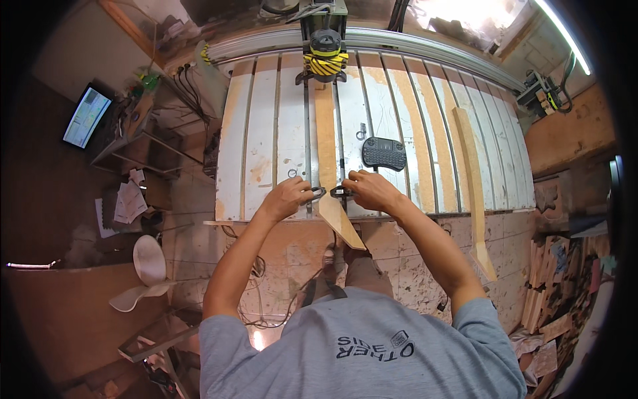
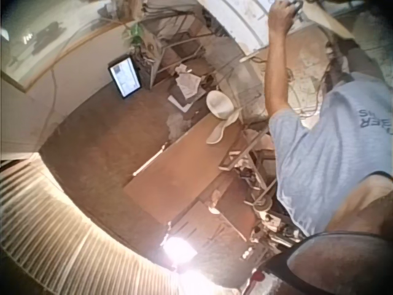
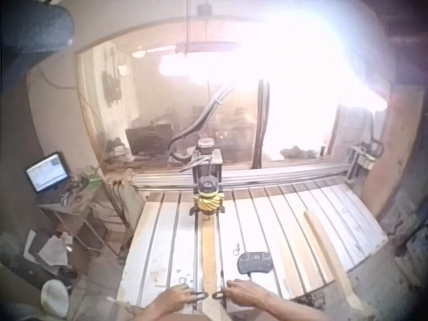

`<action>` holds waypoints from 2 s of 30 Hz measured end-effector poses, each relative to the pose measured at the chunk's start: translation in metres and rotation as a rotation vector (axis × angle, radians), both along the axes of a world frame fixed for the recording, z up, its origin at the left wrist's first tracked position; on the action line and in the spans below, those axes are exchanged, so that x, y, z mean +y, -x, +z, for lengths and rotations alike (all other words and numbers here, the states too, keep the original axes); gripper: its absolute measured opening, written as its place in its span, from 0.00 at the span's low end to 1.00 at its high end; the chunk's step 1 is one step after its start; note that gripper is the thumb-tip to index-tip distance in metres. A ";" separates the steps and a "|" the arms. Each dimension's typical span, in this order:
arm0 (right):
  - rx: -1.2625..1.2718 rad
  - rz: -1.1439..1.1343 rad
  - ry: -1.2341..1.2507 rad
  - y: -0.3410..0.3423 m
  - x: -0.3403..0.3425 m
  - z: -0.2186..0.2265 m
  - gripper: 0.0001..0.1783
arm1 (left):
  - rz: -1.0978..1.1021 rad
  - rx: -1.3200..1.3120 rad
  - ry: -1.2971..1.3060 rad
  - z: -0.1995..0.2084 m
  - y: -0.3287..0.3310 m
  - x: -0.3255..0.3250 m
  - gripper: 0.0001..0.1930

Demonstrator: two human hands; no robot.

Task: The person handles a wooden guitar neck, turns it over, and then places it into a CNC machine, securing it with clamps and operating a small wireless keyboard.

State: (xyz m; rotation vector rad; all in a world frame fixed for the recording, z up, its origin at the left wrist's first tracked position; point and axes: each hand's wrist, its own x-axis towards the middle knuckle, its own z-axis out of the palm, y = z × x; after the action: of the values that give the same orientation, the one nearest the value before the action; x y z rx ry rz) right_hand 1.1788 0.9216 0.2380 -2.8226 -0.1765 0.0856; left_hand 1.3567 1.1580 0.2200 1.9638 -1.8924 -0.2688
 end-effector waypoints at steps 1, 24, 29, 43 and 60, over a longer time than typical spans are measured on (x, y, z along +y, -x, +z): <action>-0.014 0.042 0.026 0.000 -0.002 -0.005 0.14 | 0.062 0.037 0.050 0.002 0.003 0.001 0.12; -0.002 -0.377 -0.151 -0.006 0.029 -0.015 0.14 | 0.927 0.254 -0.206 -0.002 0.048 -0.010 0.20; -0.011 -0.447 -0.157 -0.005 0.034 -0.018 0.16 | 0.877 0.226 -0.115 -0.009 0.049 -0.009 0.18; -0.030 -0.417 -0.096 -0.005 0.031 -0.024 0.19 | -0.298 -0.237 0.101 -0.008 -0.011 -0.005 0.08; 0.031 -0.449 -0.077 -0.001 0.036 -0.012 0.18 | 0.922 0.312 -0.344 -0.020 0.049 -0.020 0.23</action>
State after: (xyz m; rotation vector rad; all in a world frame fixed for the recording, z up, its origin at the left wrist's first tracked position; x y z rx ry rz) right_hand 1.1803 0.9576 0.2257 -2.7087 0.4493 0.0209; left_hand 1.3082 1.1377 0.1997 2.5909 -0.6515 -0.5918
